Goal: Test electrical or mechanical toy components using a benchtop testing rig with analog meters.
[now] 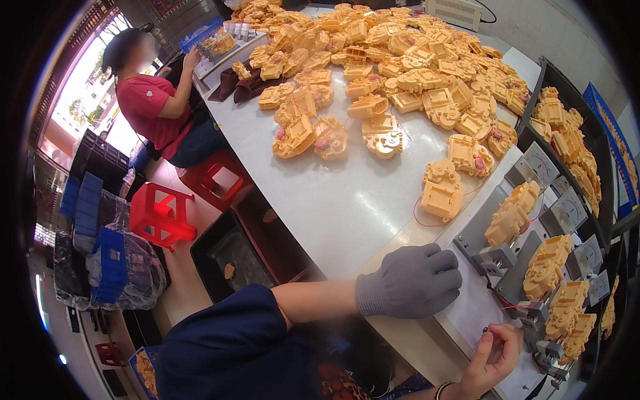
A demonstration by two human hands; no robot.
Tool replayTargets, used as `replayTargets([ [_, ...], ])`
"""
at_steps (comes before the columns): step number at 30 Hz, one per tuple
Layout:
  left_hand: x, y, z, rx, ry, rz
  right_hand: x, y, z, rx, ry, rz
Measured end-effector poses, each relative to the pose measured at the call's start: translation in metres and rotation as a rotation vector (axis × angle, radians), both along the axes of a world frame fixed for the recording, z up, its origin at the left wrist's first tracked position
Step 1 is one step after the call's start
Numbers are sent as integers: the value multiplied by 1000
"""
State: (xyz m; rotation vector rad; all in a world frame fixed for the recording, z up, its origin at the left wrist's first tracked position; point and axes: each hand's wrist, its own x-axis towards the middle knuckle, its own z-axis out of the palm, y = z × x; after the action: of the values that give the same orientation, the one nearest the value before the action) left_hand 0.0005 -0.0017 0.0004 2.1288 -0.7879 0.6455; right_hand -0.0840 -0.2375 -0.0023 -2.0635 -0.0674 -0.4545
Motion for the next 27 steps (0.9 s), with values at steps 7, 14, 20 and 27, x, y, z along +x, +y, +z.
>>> replayTargets([
  [7,1,0,2,14,2,-11,0,1,0,13,-7,-4],
  [14,1,1,3,-1,-7,-16,0,2,-1,20,-7,3],
  [20,0,1,2,2,-8,-17,1,2,0,17,-5,7],
  [27,1,1,2,5,-2,-22,1,4,1,-12,-4,10],
])
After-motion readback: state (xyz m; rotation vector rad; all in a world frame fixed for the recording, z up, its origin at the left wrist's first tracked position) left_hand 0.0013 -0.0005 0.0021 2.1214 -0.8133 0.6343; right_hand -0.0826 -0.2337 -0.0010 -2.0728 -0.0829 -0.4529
